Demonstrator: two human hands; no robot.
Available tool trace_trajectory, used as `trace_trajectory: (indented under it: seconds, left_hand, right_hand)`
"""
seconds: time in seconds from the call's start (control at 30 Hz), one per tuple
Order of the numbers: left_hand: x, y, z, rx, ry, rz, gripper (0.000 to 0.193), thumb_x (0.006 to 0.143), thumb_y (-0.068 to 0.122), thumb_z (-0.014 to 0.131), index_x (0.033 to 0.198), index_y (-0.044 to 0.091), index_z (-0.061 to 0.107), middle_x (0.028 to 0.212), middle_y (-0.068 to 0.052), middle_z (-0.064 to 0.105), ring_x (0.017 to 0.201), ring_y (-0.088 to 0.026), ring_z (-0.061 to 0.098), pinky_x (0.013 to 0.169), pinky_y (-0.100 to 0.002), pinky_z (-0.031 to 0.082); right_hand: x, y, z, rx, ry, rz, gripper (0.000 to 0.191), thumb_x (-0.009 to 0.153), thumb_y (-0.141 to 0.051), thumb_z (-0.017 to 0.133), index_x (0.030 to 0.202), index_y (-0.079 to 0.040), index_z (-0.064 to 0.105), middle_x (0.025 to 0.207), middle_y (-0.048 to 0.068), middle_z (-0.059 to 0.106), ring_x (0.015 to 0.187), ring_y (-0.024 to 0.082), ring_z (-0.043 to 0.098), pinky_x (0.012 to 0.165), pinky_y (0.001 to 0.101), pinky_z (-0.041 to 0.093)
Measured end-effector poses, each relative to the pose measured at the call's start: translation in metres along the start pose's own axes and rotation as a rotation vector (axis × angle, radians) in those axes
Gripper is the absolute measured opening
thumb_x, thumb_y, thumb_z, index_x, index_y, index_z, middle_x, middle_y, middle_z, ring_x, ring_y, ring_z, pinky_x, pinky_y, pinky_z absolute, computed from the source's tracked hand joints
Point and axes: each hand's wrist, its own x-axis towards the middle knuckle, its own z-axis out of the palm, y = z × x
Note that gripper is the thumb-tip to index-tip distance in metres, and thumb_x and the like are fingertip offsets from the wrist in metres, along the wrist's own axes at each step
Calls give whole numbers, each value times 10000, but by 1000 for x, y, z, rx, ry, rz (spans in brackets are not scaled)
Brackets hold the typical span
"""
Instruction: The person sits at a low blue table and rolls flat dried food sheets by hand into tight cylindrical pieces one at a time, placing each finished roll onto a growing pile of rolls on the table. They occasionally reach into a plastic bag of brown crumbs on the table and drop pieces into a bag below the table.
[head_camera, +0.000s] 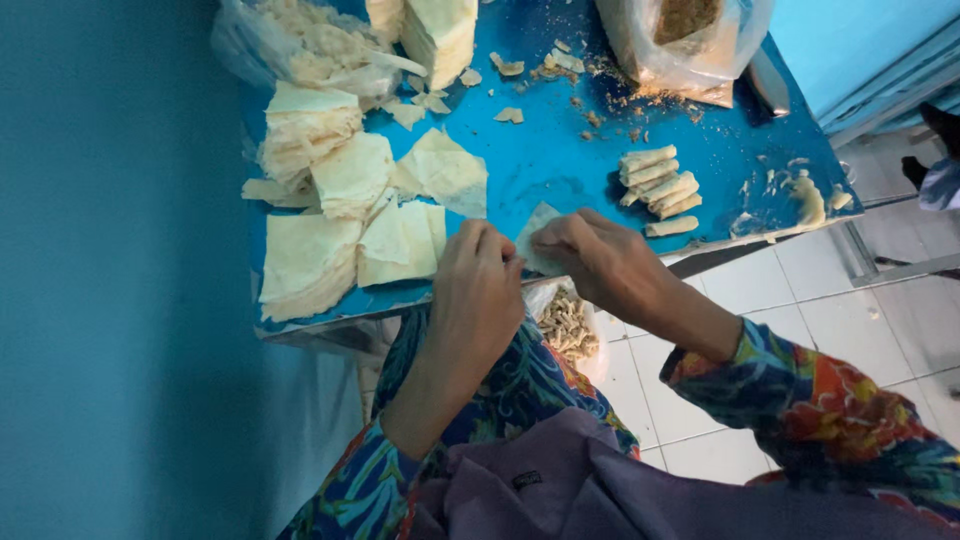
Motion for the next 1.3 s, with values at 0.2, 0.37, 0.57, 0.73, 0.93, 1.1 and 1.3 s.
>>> trace_trajectory:
  seconds: [0.2,0.37,0.57,0.73,0.93,1.1,1.3]
  left_hand:
    - [1,-2,5,21,19,19,126,892,17,707,922,11,585,989,-169,578,960,-387,605,820,-500,485]
    - [1,1,2,-24,21,2,134,903,51,704,927,15,577,940,-168,595,917,-392,609,783,-506,486]
    - [1,6,1,-87,27,9,91,972,52,641,1003,23,560,903,-185,645,900,-413,646,761,-524,498]
    - [-4,6,4,-102,-2,-23,72,1014,44,587,1075,16,562,932,-204,665,906,-427,655,727,-530,499]
    - [-10,6,7,-131,4,-26,115,1028,47,577,1140,20,581,937,-194,664,888,-410,664,703,-507,510]
    - [-12,10,10,-99,29,3,162,1019,26,597,1181,27,590,945,-187,669,894,-400,664,704,-499,516]
    - [-12,15,8,-143,-5,17,254,988,4,600,1242,3,584,998,-194,661,945,-397,643,769,-510,508]
  right_hand:
    - [-22,-3,-7,-134,0,-4,490,783,113,613,1247,-24,539,1058,200,706,948,378,709,735,430,585]
    - [-20,-5,-13,-196,-17,100,462,882,84,631,1315,-46,533,950,173,710,847,368,712,672,444,566]
    - [-8,-17,-13,-186,33,63,537,873,65,640,1385,-59,541,993,132,731,893,322,703,687,442,560]
    - [5,-19,-3,-236,85,-18,523,900,-6,699,1396,-89,555,985,66,740,935,268,712,761,448,551]
    - [-9,-15,-23,-176,21,147,611,929,62,626,1512,-53,485,1076,123,753,937,291,704,771,415,572]
    - [-22,-15,-20,-223,34,260,586,951,17,651,1499,-45,453,1044,156,717,975,347,697,770,456,565]
    - [-15,-12,-22,-276,-17,199,618,947,17,625,1510,-28,374,1006,164,686,923,377,659,774,483,535]
